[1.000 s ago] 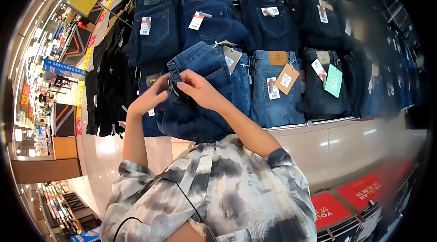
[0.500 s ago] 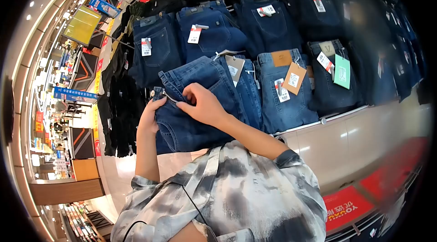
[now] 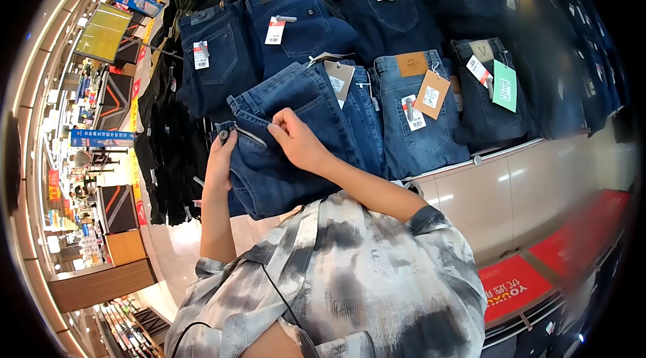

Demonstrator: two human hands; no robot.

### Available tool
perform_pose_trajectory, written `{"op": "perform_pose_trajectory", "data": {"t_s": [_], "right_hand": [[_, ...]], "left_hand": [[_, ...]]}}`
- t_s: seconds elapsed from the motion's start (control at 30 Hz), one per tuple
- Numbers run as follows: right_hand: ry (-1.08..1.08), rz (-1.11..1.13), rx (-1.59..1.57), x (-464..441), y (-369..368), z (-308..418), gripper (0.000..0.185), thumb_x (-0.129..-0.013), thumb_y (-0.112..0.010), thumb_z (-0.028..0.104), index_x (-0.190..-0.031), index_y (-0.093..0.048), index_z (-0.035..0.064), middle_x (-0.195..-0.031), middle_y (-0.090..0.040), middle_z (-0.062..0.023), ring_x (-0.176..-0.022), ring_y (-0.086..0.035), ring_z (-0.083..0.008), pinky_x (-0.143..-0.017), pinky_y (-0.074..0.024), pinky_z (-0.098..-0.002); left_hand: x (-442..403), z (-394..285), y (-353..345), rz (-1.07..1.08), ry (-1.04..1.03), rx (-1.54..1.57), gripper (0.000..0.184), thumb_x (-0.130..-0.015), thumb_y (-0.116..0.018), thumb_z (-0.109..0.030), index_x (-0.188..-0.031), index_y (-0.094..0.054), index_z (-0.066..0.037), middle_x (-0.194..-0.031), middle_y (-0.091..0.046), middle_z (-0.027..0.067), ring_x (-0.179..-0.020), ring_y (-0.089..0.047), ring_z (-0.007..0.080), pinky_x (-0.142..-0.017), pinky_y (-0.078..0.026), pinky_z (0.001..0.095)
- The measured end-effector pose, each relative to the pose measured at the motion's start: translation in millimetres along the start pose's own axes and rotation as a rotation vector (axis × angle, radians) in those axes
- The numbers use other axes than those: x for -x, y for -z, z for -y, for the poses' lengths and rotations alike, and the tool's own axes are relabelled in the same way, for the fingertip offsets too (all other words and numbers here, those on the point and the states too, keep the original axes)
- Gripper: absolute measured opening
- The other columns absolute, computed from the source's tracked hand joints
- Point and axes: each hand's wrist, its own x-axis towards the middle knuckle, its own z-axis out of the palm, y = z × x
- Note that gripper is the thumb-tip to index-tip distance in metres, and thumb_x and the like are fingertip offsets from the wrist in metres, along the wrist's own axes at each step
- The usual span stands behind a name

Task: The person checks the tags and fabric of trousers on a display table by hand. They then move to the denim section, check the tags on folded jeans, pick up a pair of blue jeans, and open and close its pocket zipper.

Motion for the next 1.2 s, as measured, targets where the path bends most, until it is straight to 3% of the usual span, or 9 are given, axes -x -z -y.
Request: {"op": "perform_pose_trajectory", "data": {"t_s": [0.13, 0.27, 0.37, 0.43, 0.57, 0.8, 0.9, 1.03, 1.2], "right_hand": [[-0.077, -0.015, -0.315, -9, 10, -10, 0.012, -0.101, -0.057, 0.019, -0.105, -0.053, 0.0085, -0.084, -0.047, 0.0053, -0.072, -0.04, -0.0011, -0.065, -0.0343, -0.0167], [-0.169, 0.021, -0.375, -5, 16, -3, 0.015, -0.099, -0.061, 0.02, -0.106, -0.052, 0.0099, -0.08, -0.05, 0.0064, -0.073, -0.042, -0.0005, -0.065, -0.0348, -0.0172], [-0.154, 0.115, -0.405, -2, 18, 4, 0.018, -0.098, -0.063, 0.019, -0.108, -0.051, 0.0102, -0.079, -0.051, 0.0066, -0.074, -0.044, -0.0004, -0.066, -0.0352, -0.0176], [-0.17, 0.223, -0.474, 1, 22, 5, 0.023, -0.095, -0.066, 0.013, -0.111, -0.049, 0.0093, -0.078, -0.051, 0.0055, -0.073, -0.046, -0.0012, -0.066, -0.0362, -0.0183], [-0.129, 0.315, -0.402, 10, 24, 15, 0.031, -0.09, -0.07, 0.004, -0.112, -0.049, 0.0076, -0.077, -0.05, 0.0035, -0.07, -0.046, -0.0038, -0.065, -0.0383, -0.0195], [0.112, 0.219, 0.122, 21, 14, 22, 0.031, -0.083, -0.076, 0.011, -0.104, -0.054, 0.0056, -0.074, -0.052, -0.0012, -0.066, -0.05, -0.0113, -0.064, -0.0424, -0.026], [0.099, 0.241, 0.374, 24, 15, 28, 0.019, -0.083, -0.075, 0.012, -0.089, -0.059, 0.0032, -0.074, -0.058, -0.0073, -0.066, -0.054, -0.0175, -0.062, -0.0454, -0.0298], [0.107, 0.122, 0.323, 26, 10, 20, 0.013, -0.088, -0.068, 0.011, -0.091, -0.059, 0.0023, -0.078, -0.059, -0.0099, -0.069, -0.057, -0.0233, -0.064, -0.0475, -0.034], [0.335, 0.007, 0.569, 27, 8, 23, 0.01, -0.086, -0.067, 0.009, -0.09, -0.061, 0.0021, -0.08, -0.061, -0.0107, -0.07, -0.06, -0.0289, -0.065, -0.048, -0.0366]], "left_hand": [[1, 1, 8, 0.054, 0.099, 0.043, 0.022, -0.097, -0.062, -0.023, -0.112, -0.062, -0.006, -0.104, -0.069, 0.006, -0.093, -0.066, 0.0155, -0.084, -0.052, 0.0292], [4, 4, 17, 0.132, 0.21, 0.153, 0.035, -0.094, -0.065, -0.026, -0.121, -0.059, -0.005, -0.112, -0.067, 0.0071, -0.099, -0.065, 0.017, -0.09, -0.051, 0.0319], [6, 15, 23, 0.25, 0.184, -0.047, 0.05, -0.089, -0.072, -0.028, -0.129, -0.056, -0.003, -0.116, -0.066, 0.0078, -0.103, -0.063, 0.0172, -0.094, -0.049, 0.0311], [16, 7, 8, 0.264, 0.144, -0.181, 0.049, -0.087, -0.075, -0.025, -0.126, -0.057, -0.002, -0.113, -0.067, 0.0078, -0.099, -0.065, 0.0168, -0.088, -0.052, 0.0306], [22, 9, -1, 0.209, 0.157, -0.194, 0.037, -0.085, -0.073, -0.015, -0.117, -0.061, -0.001, -0.106, -0.068, 0.0073, -0.09, -0.066, 0.0164, -0.078, -0.054, 0.0287], [11, 20, -9, 0.041, 0.05, -0.001, 0.028, -0.078, -0.056, 0.002, -0.105, -0.064, -0.001, -0.093, -0.068, 0.0071, -0.082, -0.066, 0.0187, -0.073, -0.055, 0.0297], [11, 22, -10, 0.016, 0.133, 0.146, 0.028, -0.081, -0.057, -0.001, -0.109, -0.063, -0.002, -0.102, -0.068, 0.0092, -0.087, -0.067, 0.0206, -0.079, -0.056, 0.0329], [15, 30, -5, 0.091, 0.205, 0.297, 0.027, -0.085, -0.064, -0.008, -0.112, -0.062, -0.002, -0.107, -0.067, 0.0088, -0.092, -0.065, 0.019, -0.084, -0.054, 0.0322], [34, 22, -23, 0.064, 0.079, -0.194, 0.044, -0.079, -0.081, -0.021, -0.112, -0.062, 0.001, -0.104, -0.067, 0.0069, -0.091, -0.063, 0.0153, -0.083, -0.052, 0.029]]}}
